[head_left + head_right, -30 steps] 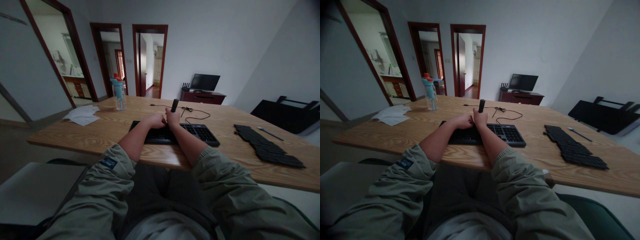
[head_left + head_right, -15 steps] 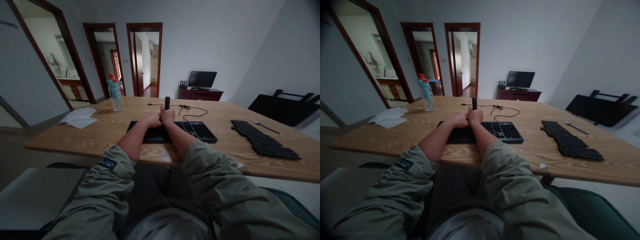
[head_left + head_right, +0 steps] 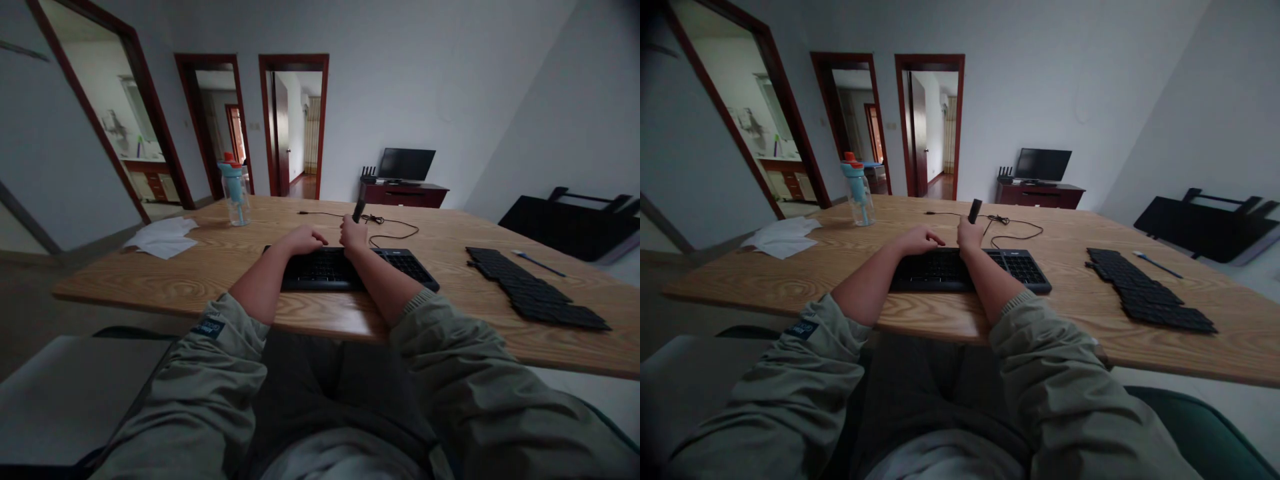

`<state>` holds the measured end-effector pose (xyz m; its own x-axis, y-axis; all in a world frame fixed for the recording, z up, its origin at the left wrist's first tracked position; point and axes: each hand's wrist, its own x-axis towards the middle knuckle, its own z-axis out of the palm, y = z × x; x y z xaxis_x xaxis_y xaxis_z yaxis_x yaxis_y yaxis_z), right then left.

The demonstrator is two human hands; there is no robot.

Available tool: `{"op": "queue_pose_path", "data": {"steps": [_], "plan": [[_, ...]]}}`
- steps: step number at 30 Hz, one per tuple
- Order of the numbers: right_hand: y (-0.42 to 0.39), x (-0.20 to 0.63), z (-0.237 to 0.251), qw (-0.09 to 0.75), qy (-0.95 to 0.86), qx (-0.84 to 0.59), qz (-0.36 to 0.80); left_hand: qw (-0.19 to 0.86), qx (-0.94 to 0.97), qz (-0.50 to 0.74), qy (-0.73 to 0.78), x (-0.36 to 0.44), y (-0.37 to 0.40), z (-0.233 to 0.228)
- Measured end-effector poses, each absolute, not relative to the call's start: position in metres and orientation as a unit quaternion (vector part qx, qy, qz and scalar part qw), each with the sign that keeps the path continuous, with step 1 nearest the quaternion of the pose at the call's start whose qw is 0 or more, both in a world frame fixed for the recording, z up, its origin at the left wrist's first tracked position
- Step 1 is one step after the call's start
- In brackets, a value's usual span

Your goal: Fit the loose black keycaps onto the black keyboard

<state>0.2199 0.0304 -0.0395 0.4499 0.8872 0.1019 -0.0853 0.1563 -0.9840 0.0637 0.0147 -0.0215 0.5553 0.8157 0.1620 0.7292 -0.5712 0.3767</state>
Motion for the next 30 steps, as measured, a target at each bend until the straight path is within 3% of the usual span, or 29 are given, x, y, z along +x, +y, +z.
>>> {"op": "queue_pose_path", "data": {"steps": [6, 11, 25, 30], "plan": [[0.004, 0.266, -0.030, 0.729, -0.293, -0.399, 0.473, 0.128, 0.852, 0.178, 0.476, 0.059, 0.013, -0.018], [-0.013, 0.302, -0.024, 0.721, -0.276, -0.368, 0.518, 0.140, 0.845, 0.165, 0.490, 0.060, 0.008, -0.016], [-0.020, 0.283, -0.043, 0.645, -0.377, -0.375, 0.549, 0.141, 0.845, 0.161, 0.490, 0.057, 0.015, -0.021], [-0.024, 0.291, -0.031, 0.653, -0.442, -0.365, 0.495, 0.141, 0.840, 0.164, 0.497, 0.058, 0.014, -0.020]]}}
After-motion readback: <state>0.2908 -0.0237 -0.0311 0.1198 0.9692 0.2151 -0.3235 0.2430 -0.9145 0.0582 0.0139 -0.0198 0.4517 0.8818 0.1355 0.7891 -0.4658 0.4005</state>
